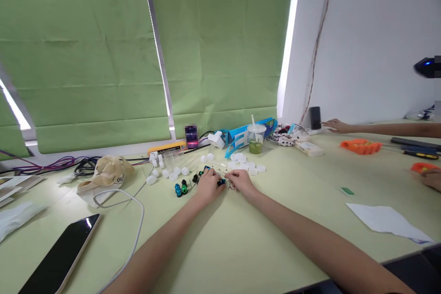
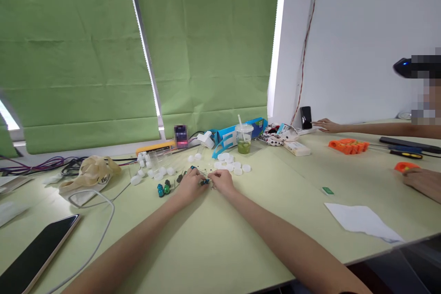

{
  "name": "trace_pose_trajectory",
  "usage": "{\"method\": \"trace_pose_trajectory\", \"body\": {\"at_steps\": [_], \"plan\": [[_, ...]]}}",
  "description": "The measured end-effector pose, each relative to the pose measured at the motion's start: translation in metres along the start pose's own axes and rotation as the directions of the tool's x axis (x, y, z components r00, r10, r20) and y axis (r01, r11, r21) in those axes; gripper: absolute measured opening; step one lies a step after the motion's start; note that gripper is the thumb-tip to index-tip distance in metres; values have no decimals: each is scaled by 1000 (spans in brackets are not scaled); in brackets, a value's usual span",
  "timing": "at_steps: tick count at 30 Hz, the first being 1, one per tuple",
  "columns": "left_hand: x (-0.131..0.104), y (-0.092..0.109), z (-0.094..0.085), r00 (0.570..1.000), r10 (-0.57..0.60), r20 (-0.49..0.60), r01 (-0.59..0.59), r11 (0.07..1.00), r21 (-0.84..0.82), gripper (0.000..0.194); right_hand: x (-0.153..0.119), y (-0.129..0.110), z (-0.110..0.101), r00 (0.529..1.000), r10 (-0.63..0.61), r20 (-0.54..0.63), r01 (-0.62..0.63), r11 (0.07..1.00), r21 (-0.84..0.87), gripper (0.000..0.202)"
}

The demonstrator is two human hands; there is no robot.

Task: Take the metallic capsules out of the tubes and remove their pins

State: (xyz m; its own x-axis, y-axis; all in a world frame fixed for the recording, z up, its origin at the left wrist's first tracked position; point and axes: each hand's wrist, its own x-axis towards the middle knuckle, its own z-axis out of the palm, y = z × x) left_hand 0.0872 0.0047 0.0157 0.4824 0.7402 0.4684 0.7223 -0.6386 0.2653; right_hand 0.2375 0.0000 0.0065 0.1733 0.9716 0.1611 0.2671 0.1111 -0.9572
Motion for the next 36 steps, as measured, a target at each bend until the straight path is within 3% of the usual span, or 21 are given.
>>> {"method": "trace_pose_trajectory", "body": {"at_steps": [5,13,19,23,25,36], "plan": [[9,1,7,997,-70,15,71,995,-74,13,4,4,0,1000,-21,10,18,981,193,28],[-2,-21,-12,983,-181,-6,164,903,-398,25,2,0,-1,995,-98,-17,99,964,247,31],[-18,-25,-19,976,-187,111,210,680,-703,47,-14,-5,9,947,-273,168,250,957,145,32],[-21,-20,-19,949,-182,258,301,278,-912,43,-22,-9,13,932,-293,212,266,953,144,33],[-22,-18,-19,938,-177,298,327,166,-930,41,-22,-10,14,932,-290,216,262,954,148,33],[-36,-13,-26,915,-253,315,345,81,-935,41,-22,-6,16,931,-281,234,246,955,168,32]]}}
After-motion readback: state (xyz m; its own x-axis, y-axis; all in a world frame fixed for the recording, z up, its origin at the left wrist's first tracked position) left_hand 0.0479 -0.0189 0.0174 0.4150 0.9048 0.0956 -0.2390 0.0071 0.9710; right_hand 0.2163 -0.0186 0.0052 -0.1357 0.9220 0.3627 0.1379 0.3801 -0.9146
